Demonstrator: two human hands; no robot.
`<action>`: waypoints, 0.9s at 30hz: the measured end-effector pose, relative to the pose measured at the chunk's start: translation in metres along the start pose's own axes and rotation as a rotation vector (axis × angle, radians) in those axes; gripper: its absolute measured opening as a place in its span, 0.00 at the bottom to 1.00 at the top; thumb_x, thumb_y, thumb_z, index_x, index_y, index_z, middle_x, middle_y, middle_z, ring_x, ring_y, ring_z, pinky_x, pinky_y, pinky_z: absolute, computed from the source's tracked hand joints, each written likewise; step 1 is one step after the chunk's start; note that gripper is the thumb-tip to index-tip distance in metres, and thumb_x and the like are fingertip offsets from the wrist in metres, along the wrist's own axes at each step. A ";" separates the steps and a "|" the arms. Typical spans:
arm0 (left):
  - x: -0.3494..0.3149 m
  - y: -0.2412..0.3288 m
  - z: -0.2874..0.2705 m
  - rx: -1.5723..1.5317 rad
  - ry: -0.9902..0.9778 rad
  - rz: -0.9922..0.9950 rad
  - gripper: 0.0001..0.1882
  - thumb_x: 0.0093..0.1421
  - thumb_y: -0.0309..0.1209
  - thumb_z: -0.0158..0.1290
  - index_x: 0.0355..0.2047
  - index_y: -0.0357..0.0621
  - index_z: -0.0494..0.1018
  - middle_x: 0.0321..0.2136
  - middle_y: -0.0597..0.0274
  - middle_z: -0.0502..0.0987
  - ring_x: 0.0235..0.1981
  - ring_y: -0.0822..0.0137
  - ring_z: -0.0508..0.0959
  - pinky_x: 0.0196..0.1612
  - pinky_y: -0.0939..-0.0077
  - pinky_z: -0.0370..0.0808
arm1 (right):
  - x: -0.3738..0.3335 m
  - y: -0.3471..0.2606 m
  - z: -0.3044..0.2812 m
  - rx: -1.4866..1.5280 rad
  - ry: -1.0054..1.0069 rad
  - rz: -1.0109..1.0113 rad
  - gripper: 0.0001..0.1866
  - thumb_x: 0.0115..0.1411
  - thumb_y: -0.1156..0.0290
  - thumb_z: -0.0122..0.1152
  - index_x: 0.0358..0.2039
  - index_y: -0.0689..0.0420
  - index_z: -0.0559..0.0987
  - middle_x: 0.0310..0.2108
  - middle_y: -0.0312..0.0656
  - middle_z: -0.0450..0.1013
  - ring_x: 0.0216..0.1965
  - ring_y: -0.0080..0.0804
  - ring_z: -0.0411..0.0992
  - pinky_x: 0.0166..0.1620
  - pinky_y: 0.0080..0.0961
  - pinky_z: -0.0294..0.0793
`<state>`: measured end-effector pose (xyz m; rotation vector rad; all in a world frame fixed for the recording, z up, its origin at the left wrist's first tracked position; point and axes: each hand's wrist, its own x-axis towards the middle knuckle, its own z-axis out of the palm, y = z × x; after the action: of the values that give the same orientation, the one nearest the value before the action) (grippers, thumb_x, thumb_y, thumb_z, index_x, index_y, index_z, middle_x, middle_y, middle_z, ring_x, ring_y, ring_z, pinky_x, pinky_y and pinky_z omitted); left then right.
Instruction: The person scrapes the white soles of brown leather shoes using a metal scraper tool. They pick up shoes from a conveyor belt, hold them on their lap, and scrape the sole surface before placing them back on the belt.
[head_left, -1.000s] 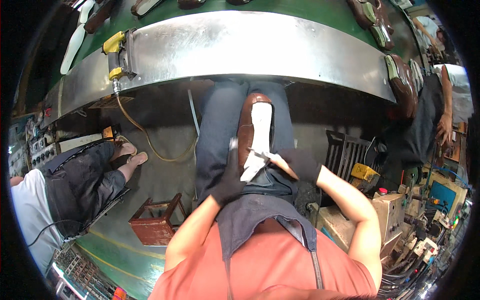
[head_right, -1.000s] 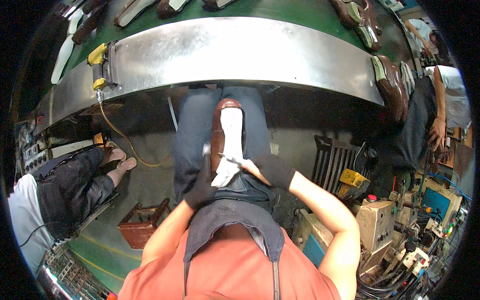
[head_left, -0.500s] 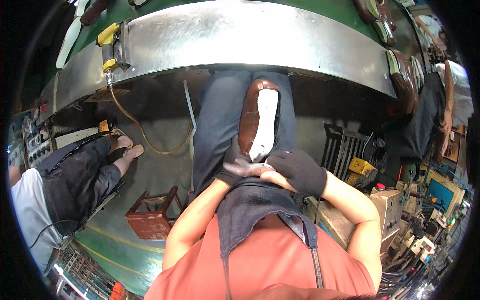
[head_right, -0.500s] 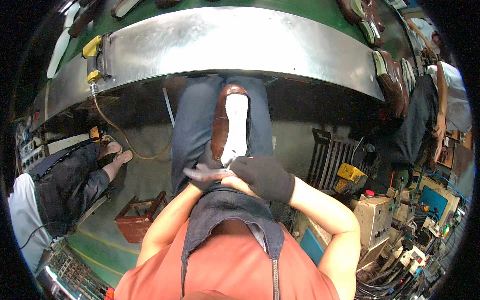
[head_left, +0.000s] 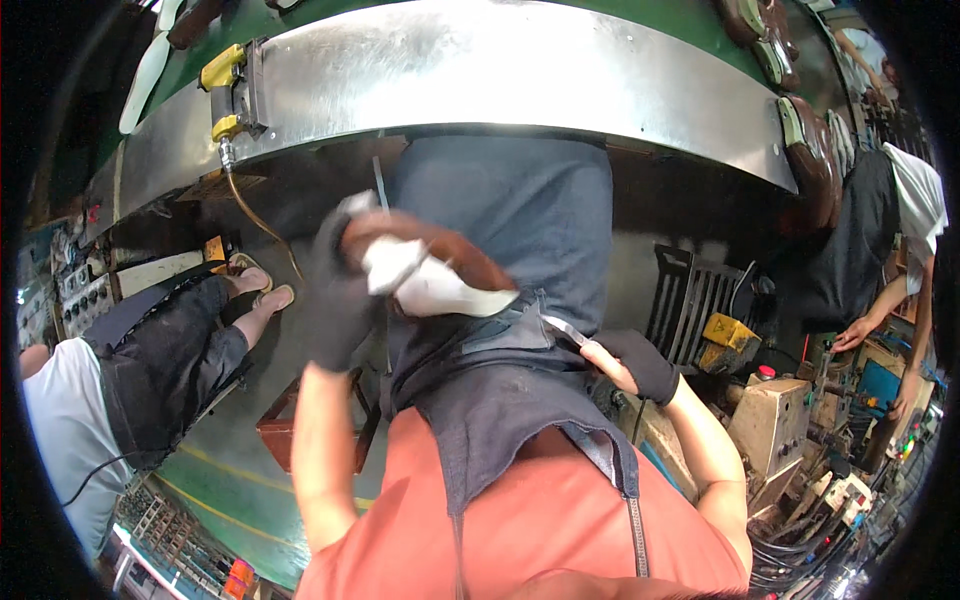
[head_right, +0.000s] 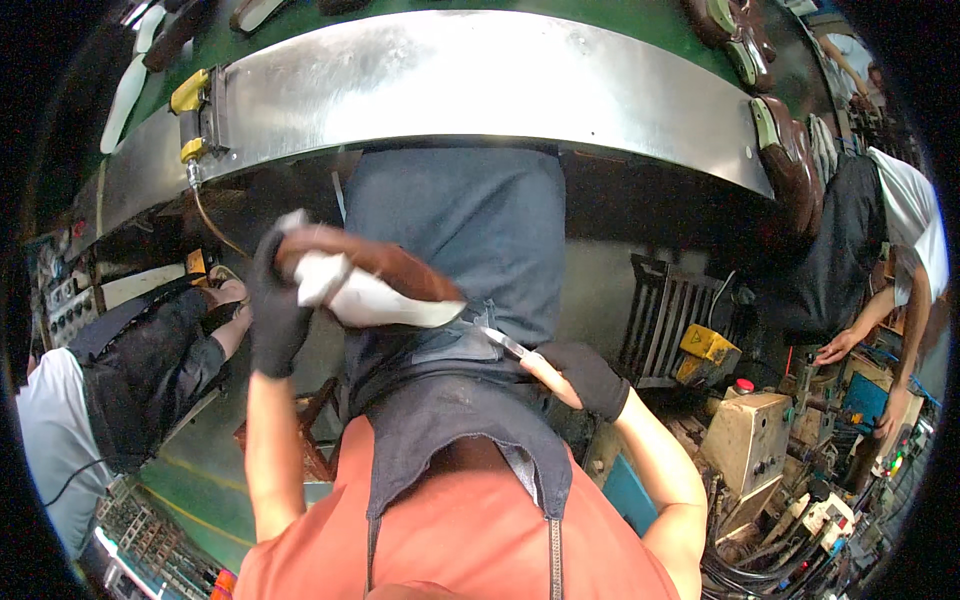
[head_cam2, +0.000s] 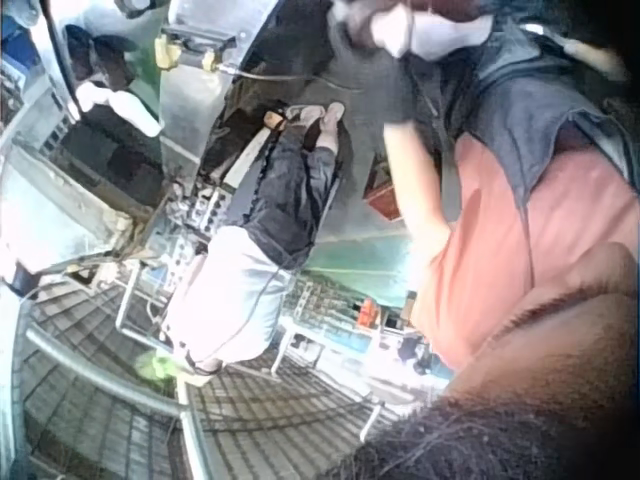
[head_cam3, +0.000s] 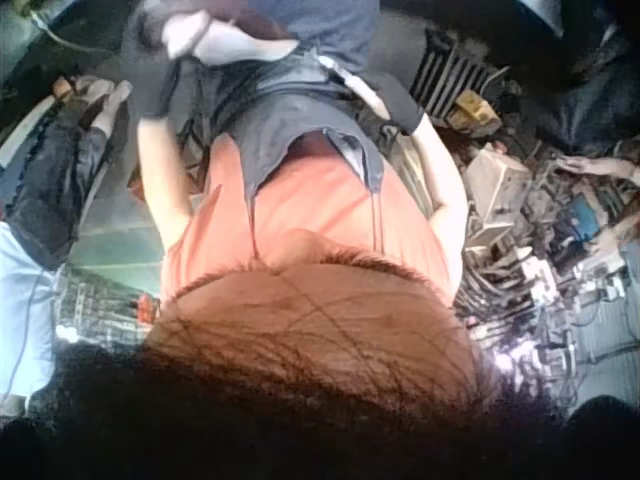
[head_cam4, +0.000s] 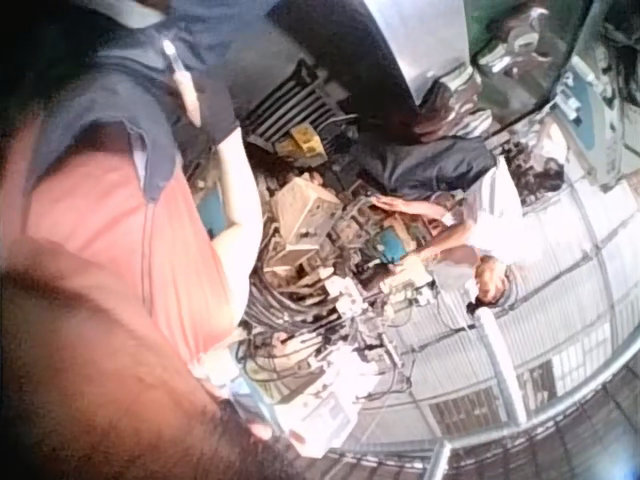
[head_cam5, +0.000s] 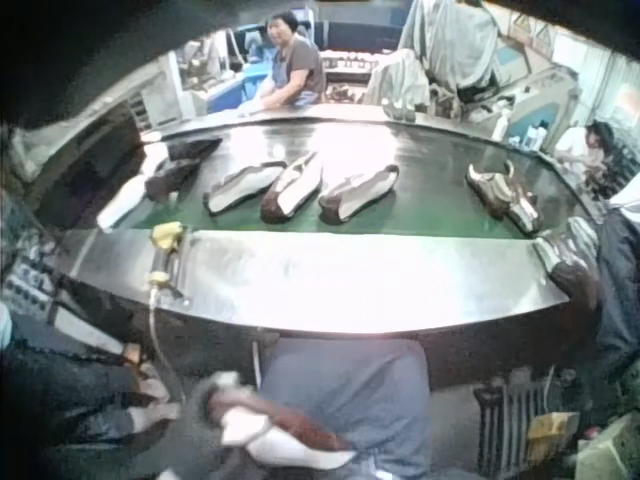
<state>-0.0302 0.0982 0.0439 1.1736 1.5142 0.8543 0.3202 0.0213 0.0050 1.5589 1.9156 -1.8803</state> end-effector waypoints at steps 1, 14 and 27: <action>0.011 -0.002 0.015 -0.065 0.179 0.030 0.33 0.54 0.36 0.67 0.57 0.37 0.66 0.52 0.51 0.73 0.53 0.58 0.75 0.56 0.65 0.72 | -0.002 -0.003 0.001 0.078 0.028 0.025 0.22 0.69 0.54 0.49 0.33 0.62 0.77 0.24 0.48 0.75 0.27 0.40 0.74 0.34 0.34 0.71; -0.019 -0.181 0.126 -0.537 -0.254 -0.022 0.34 0.69 0.36 0.46 0.70 0.37 0.47 0.64 0.45 0.62 0.63 0.57 0.64 0.66 0.64 0.60 | 0.074 -0.082 -0.038 -0.911 0.101 -0.171 0.22 0.67 0.55 0.48 0.30 0.60 0.81 0.26 0.54 0.76 0.28 0.50 0.76 0.35 0.42 0.74; 0.028 -0.156 0.137 -0.003 0.126 0.173 0.38 0.67 0.37 0.50 0.67 0.34 0.41 0.56 0.42 0.67 0.60 0.52 0.67 0.58 0.65 0.67 | 0.077 -0.114 -0.034 -1.097 -0.098 -0.247 0.16 0.63 0.56 0.54 0.32 0.53 0.85 0.27 0.48 0.79 0.31 0.44 0.80 0.35 0.40 0.77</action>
<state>0.0612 0.0759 -0.1432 1.2827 1.5274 1.0629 0.2286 0.1199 0.0485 0.8625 2.4538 -0.5941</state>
